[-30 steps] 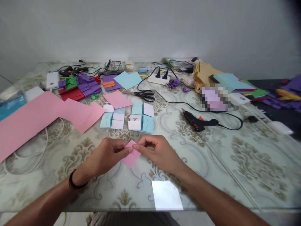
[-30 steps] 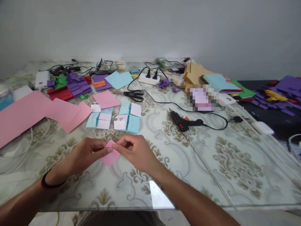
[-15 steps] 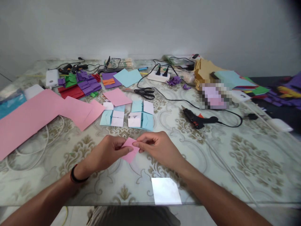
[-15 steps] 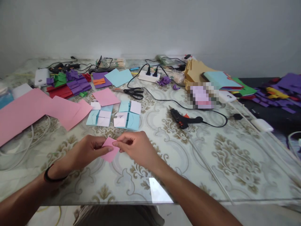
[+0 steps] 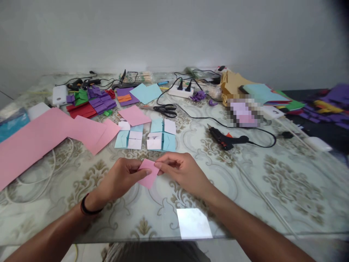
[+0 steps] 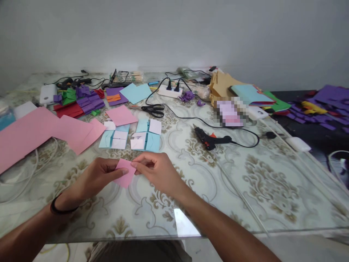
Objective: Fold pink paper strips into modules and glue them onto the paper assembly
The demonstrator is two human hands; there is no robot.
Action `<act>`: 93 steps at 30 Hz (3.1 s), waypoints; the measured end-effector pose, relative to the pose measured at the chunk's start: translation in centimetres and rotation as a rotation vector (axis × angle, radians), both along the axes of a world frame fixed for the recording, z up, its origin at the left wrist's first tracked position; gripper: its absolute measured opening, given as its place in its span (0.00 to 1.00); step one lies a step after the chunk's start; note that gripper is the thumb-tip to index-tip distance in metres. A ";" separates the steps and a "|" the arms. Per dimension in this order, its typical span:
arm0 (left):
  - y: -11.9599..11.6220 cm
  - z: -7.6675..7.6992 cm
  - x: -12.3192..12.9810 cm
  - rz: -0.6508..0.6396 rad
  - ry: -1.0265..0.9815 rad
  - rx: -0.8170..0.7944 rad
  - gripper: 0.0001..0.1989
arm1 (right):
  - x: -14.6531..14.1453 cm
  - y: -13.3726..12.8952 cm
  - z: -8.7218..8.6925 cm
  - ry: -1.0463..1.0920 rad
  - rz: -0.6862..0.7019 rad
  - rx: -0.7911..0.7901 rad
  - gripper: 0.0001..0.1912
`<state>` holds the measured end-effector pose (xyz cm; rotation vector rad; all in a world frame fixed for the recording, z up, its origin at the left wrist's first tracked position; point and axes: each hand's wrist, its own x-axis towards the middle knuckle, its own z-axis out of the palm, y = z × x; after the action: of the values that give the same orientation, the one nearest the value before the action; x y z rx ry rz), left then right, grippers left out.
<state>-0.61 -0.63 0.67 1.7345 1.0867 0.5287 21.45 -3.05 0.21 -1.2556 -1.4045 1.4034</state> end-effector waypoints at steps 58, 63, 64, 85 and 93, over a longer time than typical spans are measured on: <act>-1.3 0.5 1.0 -0.086 0.053 0.213 0.14 | -0.4 -0.2 -0.6 0.037 0.111 0.147 0.04; -1.6 0.7 0.7 -0.087 0.021 0.335 0.15 | -0.3 -0.1 -0.4 0.046 0.141 0.145 0.04; -1.5 0.8 0.5 -0.083 0.015 0.342 0.15 | -0.2 0.0 -0.3 0.042 0.139 0.139 0.04; -0.7 -0.4 0.6 0.000 -0.112 0.148 0.06 | -0.5 -0.3 -0.8 -0.069 0.056 0.203 0.03; -1.0 -0.3 0.8 -0.037 -0.134 0.079 0.06 | -0.8 -0.4 -0.4 -0.128 0.123 0.291 0.06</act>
<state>0.23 -1.60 0.41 1.7577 0.9487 0.6628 20.67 -3.43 -0.20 -1.1007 -1.7292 1.1615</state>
